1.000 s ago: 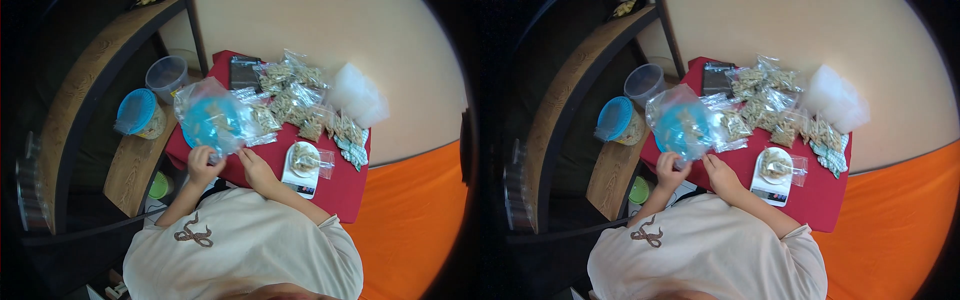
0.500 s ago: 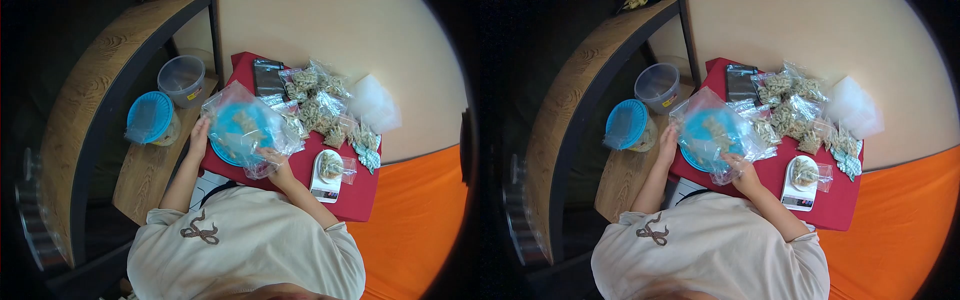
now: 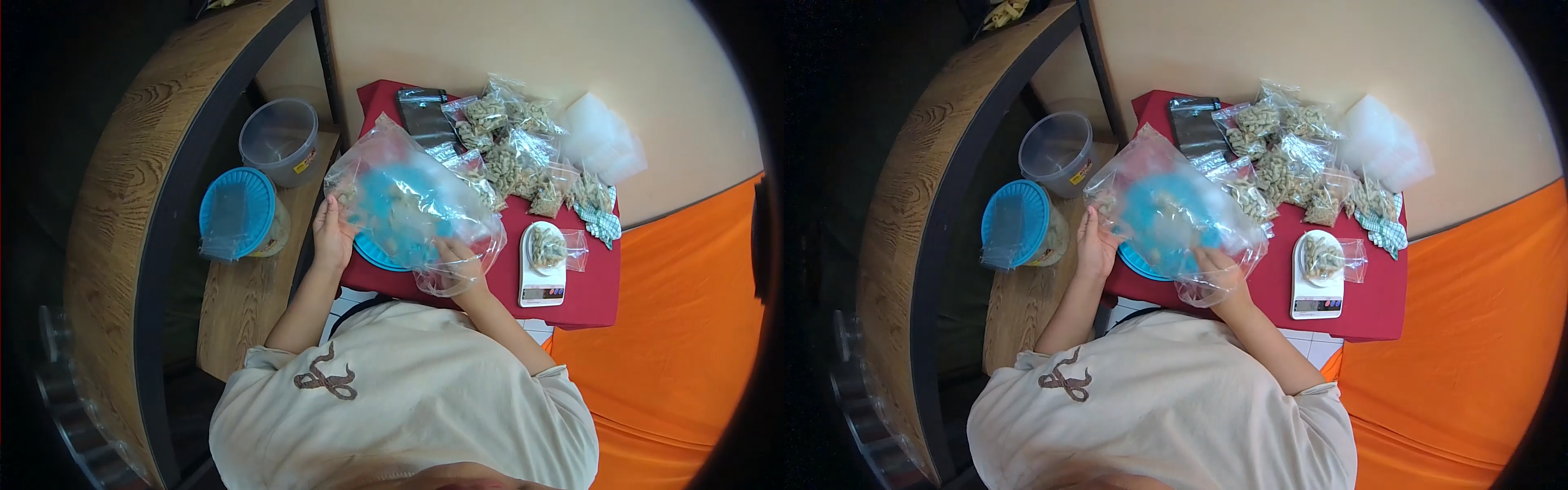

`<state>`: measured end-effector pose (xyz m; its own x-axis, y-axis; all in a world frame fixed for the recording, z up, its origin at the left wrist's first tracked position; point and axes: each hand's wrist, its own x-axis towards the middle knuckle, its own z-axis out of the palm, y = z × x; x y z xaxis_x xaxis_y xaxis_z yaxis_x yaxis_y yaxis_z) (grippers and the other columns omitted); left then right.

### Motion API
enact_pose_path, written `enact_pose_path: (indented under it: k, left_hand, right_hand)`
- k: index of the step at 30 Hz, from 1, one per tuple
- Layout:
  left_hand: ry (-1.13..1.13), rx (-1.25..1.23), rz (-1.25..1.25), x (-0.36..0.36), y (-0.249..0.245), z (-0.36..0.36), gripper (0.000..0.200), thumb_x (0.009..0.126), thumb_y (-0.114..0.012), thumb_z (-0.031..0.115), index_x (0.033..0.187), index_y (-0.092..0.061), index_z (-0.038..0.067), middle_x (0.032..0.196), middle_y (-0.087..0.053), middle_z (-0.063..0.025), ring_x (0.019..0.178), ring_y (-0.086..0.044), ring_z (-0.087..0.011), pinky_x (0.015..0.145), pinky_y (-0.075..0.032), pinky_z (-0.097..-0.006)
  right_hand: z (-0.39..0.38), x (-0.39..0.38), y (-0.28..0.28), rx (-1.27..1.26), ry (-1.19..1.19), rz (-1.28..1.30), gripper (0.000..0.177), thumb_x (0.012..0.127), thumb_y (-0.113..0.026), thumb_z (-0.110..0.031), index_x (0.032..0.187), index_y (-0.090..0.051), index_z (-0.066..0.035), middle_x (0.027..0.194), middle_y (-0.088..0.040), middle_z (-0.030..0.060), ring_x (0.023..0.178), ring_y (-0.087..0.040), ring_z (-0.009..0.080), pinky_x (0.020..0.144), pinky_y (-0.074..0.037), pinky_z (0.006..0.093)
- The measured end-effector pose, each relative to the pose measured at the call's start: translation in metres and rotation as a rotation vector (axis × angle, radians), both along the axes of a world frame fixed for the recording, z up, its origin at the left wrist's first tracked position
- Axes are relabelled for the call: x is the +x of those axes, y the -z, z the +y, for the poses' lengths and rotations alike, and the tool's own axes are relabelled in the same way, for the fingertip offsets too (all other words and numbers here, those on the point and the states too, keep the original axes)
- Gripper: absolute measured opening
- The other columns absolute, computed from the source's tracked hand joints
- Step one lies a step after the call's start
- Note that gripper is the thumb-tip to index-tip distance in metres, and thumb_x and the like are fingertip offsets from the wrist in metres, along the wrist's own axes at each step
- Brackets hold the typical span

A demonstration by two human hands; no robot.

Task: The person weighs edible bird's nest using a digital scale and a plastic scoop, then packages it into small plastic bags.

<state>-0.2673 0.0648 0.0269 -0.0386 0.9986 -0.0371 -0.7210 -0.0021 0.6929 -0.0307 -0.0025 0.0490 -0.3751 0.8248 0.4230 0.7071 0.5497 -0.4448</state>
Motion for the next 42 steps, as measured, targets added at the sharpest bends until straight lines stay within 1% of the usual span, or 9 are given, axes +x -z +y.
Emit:
enact_pose_path:
  k: [6,8,18,24,26,28,30,35,42]
  left_hand:
    - [0.053,-0.043,-0.034,-0.001,-0.010,-0.004,0.040,0.094,-0.036,0.032,0.126,-0.037,0.008,0.124,-0.044,-0.0133,0.112,-0.047,-0.0304,0.083,-0.045,-0.0557]
    - [0.061,-0.045,-0.036,-0.002,-0.011,-0.006,0.041,0.094,-0.035,0.032,0.128,-0.036,0.009,0.125,-0.044,-0.0132,0.113,-0.046,-0.0311,0.082,-0.044,-0.0570]
    - [0.010,-0.030,0.022,0.006,0.004,-0.009,0.034,0.095,-0.037,0.022,0.124,-0.040,0.006,0.122,-0.047,-0.0098,0.112,-0.047,-0.0226,0.093,-0.041,-0.0398]
    - [0.014,-0.015,-0.116,0.019,0.006,-0.013,0.037,0.096,-0.034,0.023,0.128,-0.034,0.004,0.131,-0.039,-0.0112,0.122,-0.038,-0.0206,0.101,-0.032,-0.0344]
    - [0.002,-0.003,-0.154,0.021,0.005,-0.014,0.038,0.095,-0.034,0.023,0.127,-0.034,0.003,0.131,-0.038,-0.0114,0.122,-0.036,-0.0202,0.102,-0.030,-0.0336]
    - [0.016,-0.020,-0.153,0.024,0.014,-0.016,0.038,0.095,-0.036,0.024,0.127,-0.035,0.003,0.131,-0.039,-0.0105,0.121,-0.038,-0.0202,0.102,-0.030,-0.0337]
    - [0.031,-0.040,-0.147,0.029,0.023,-0.022,0.038,0.095,-0.037,0.024,0.127,-0.035,0.004,0.131,-0.040,-0.0096,0.120,-0.039,-0.0202,0.101,-0.030,-0.0339]
    - [0.063,-0.007,0.229,0.051,0.035,-0.032,0.043,0.095,-0.037,0.023,0.132,-0.029,0.003,0.133,-0.037,-0.0079,0.122,-0.035,-0.0177,0.103,-0.025,-0.0307]
    - [0.036,-0.037,0.046,0.060,0.017,-0.030,0.047,0.095,-0.038,0.028,0.134,-0.028,0.003,0.135,-0.035,-0.0063,0.123,-0.032,-0.0150,0.102,-0.025,-0.0290]
  right_hand:
    - [-0.003,0.011,0.000,-0.075,-0.195,0.219,0.051,0.064,-0.065,-0.004,0.114,-0.052,-0.002,0.097,-0.059,0.0160,0.082,-0.058,0.0314,0.069,-0.048,0.0365]
    - [-0.002,0.013,-0.002,-0.035,-0.192,-0.006,0.053,0.064,-0.064,-0.003,0.115,-0.051,-0.003,0.099,-0.058,0.0153,0.083,-0.058,0.0306,0.068,-0.049,0.0364]
    - [0.039,-0.006,0.004,0.253,0.095,-0.285,0.045,0.068,-0.060,-0.009,0.112,-0.054,-0.007,0.103,-0.057,0.0116,0.072,-0.054,0.0293,0.062,-0.049,0.0361]
    - [0.029,-0.001,0.001,-0.064,0.119,-0.339,0.039,0.066,-0.060,-0.009,0.105,-0.058,-0.014,0.104,-0.058,0.0066,0.075,-0.054,0.0277,0.062,-0.049,0.0357]
    - [0.021,0.018,0.006,0.256,-0.048,-0.260,0.042,0.065,-0.062,-0.009,0.107,-0.057,-0.012,0.104,-0.057,0.0082,0.076,-0.054,0.0274,0.065,-0.049,0.0364]
    - [0.005,0.025,0.014,0.229,0.024,-0.272,0.048,0.064,-0.062,-0.006,0.111,-0.055,-0.010,0.105,-0.057,0.0098,0.082,-0.056,0.0285,0.070,-0.049,0.0367]
    - [-0.008,0.025,0.016,0.081,0.222,-0.022,0.048,0.067,-0.061,-0.006,0.114,-0.053,-0.008,0.108,-0.055,0.0116,0.089,-0.056,0.0302,0.073,-0.048,0.0373]
    - [-0.035,0.014,0.015,-0.184,0.335,0.023,0.044,0.071,-0.057,-0.002,0.115,-0.052,-0.006,0.109,-0.054,0.0149,0.094,-0.055,0.0326,0.077,-0.047,0.0378]
    - [-0.033,0.010,0.019,-0.126,0.215,0.069,0.049,0.072,-0.055,0.003,0.120,-0.048,-0.005,0.108,-0.054,0.0175,0.098,-0.055,0.0330,0.080,-0.046,0.0373]
